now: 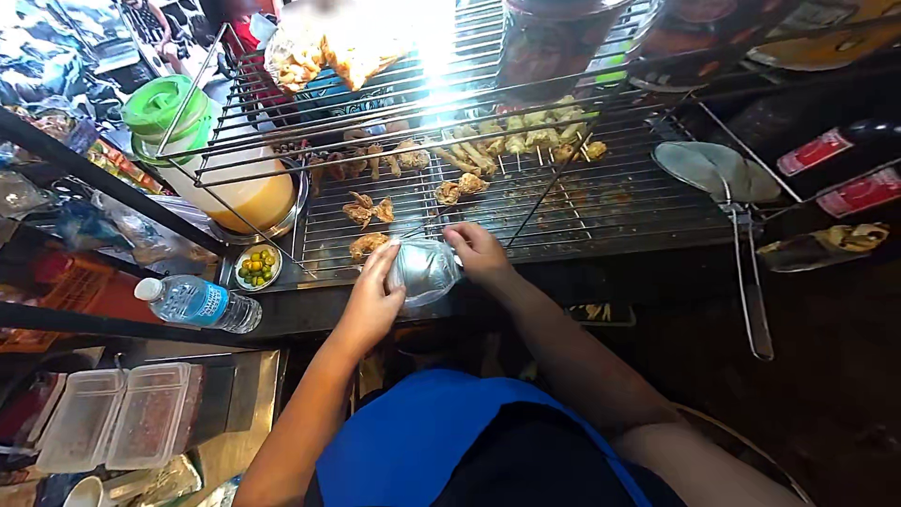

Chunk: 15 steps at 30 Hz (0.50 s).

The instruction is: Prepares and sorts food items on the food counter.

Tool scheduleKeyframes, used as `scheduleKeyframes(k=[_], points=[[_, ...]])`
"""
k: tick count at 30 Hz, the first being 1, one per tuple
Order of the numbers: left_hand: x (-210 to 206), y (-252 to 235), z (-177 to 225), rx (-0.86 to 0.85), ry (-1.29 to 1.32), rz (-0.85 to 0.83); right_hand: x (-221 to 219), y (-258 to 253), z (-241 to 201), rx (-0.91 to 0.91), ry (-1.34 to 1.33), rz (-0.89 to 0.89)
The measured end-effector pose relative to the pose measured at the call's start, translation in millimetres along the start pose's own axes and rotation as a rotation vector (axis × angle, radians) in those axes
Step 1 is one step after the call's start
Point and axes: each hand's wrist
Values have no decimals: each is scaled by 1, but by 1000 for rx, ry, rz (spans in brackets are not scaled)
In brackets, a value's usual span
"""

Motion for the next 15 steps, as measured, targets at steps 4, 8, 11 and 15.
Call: scheduleKeyframes(k=[4, 8, 11, 15], points=[[-6, 5, -12, 66, 143, -99, -20, -74, 11, 148, 501, -462], [-4, 9, -20, 63, 205, -150, -41, -109, 3, 59, 716, -750], [-3, 7, -29, 68, 221, -175, -44, -113, 1, 25, 740, -831], [-4, 8, -33, 62, 237, -186, -41, -107, 11, 90, 727, -751]])
Point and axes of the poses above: each hand's wrist, its own y-axis away from the middle knuckle, its own x-axis out of the back of the hand, z = x × y, and after that the axes turned 11 degrees about x, right-handed
